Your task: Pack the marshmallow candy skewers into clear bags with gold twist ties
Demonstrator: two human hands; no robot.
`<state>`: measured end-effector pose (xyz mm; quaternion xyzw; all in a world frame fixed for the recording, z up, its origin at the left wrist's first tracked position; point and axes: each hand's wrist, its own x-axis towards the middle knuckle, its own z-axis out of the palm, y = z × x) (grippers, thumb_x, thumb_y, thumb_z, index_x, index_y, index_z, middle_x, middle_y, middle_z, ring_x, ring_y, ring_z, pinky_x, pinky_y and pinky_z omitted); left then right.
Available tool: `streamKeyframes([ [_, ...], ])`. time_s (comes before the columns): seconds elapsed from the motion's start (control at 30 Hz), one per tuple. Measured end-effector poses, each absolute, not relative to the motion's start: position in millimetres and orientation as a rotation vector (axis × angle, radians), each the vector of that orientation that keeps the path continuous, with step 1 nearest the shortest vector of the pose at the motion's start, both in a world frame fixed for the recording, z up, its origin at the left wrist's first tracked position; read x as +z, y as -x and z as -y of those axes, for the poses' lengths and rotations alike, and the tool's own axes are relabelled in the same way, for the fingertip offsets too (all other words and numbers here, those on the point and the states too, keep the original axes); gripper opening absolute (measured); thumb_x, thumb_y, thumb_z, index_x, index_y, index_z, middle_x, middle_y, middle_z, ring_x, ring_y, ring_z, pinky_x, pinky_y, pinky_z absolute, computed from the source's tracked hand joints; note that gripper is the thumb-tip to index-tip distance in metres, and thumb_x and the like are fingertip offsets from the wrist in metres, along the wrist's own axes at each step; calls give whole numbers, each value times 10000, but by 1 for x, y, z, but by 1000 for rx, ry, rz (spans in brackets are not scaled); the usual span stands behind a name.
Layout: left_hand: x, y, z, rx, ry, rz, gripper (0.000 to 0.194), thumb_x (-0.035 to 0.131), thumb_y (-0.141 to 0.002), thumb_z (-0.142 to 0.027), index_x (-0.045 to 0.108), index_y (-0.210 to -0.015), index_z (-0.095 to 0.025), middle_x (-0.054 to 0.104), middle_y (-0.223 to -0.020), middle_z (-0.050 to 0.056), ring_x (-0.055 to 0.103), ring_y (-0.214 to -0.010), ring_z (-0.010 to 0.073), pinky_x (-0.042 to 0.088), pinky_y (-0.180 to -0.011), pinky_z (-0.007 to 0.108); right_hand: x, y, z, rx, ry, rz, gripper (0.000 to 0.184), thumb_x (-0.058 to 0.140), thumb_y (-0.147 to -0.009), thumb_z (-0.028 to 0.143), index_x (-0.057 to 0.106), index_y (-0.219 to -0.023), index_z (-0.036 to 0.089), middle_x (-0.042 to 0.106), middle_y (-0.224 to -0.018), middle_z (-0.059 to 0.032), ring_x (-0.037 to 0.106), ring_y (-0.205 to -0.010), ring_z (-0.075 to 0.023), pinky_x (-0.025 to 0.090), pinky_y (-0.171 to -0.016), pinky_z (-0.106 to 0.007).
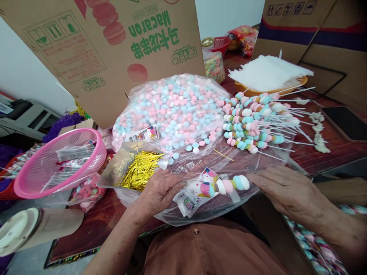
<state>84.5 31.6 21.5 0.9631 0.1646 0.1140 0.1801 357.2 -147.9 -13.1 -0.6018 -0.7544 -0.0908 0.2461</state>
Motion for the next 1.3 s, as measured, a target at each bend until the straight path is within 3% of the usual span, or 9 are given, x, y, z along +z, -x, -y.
streamKeyframes([
  [0.33,17,-86,-29,268,-2710,-467,349,324,-929,-318,636,-853,-183,629,-659,23,550,-631,143,374,-621,258,-12,-348,143,-134,1582,2064,344,401,-808,57,612,-1022,223,691,-882,-54,649,-766,-207,493,-661,-314],
  [0.43,17,-89,-27,197,-2728,-468,381,295,-926,-398,591,-1062,-200,667,-790,50,581,-713,172,382,-654,283,-12,-340,140,-25,1563,2089,288,395,-830,63,601,-983,193,676,-811,-61,633,-692,-184,469,-576,-277],
  [0.57,15,-99,-20,-57,-2748,-446,696,505,-723,-649,467,-1239,-183,667,-907,91,591,-815,247,391,-731,339,-11,-333,134,57,1564,2123,261,377,-837,65,591,-931,182,654,-788,-58,597,-656,-159,426,-547,-250],
  [0.73,10,-116,-11,-360,-2572,-604,435,599,-716,-551,608,-923,-168,641,-772,51,581,-723,218,376,-612,267,-5,-324,123,73,1543,2281,317,367,-772,3,606,-898,168,622,-689,-35,552,-593,-153,354,-532,-254],
  [0.87,9,-125,-5,-375,-2272,-522,390,649,-681,-519,607,-840,-165,588,-669,-12,543,-623,158,350,-543,225,2,-313,108,187,1522,2401,274,416,-741,5,612,-841,169,613,-675,-18,516,-553,-137,279,-497,-256],
  [0.97,6,-121,-7,-270,-2090,-537,433,682,-667,-457,598,-980,-170,630,-810,3,574,-733,174,408,-629,239,4,-314,99,158,1529,2451,229,424,-783,39,612,-825,163,614,-697,-30,518,-598,-144,292,-536,-261],
  [1.1,9,-106,-18,-219,-1965,-541,834,775,-540,-426,447,-1276,-211,560,-1207,68,535,-1045,243,420,-843,304,4,-324,98,-26,1437,2406,230,411,-814,73,617,-858,165,618,-731,-53,525,-687,-168,318,-630,-283],
  [1.2,14,-104,-17,-283,-2128,-604,761,733,-618,-336,419,-1304,-239,625,-1099,58,595,-939,232,450,-766,296,1,-322,102,12,1405,2401,235,395,-784,48,598,-758,162,596,-657,-45,499,-601,-161,288,-575,-281],
  [1.3,15,-114,-3,-277,-2618,-724,581,557,-781,-235,374,-1333,-227,669,-881,64,626,-797,235,451,-694,323,-6,-313,107,185,1502,2349,213,399,-747,32,566,-730,163,597,-649,-36,489,-552,-152,271,-529,-271],
])
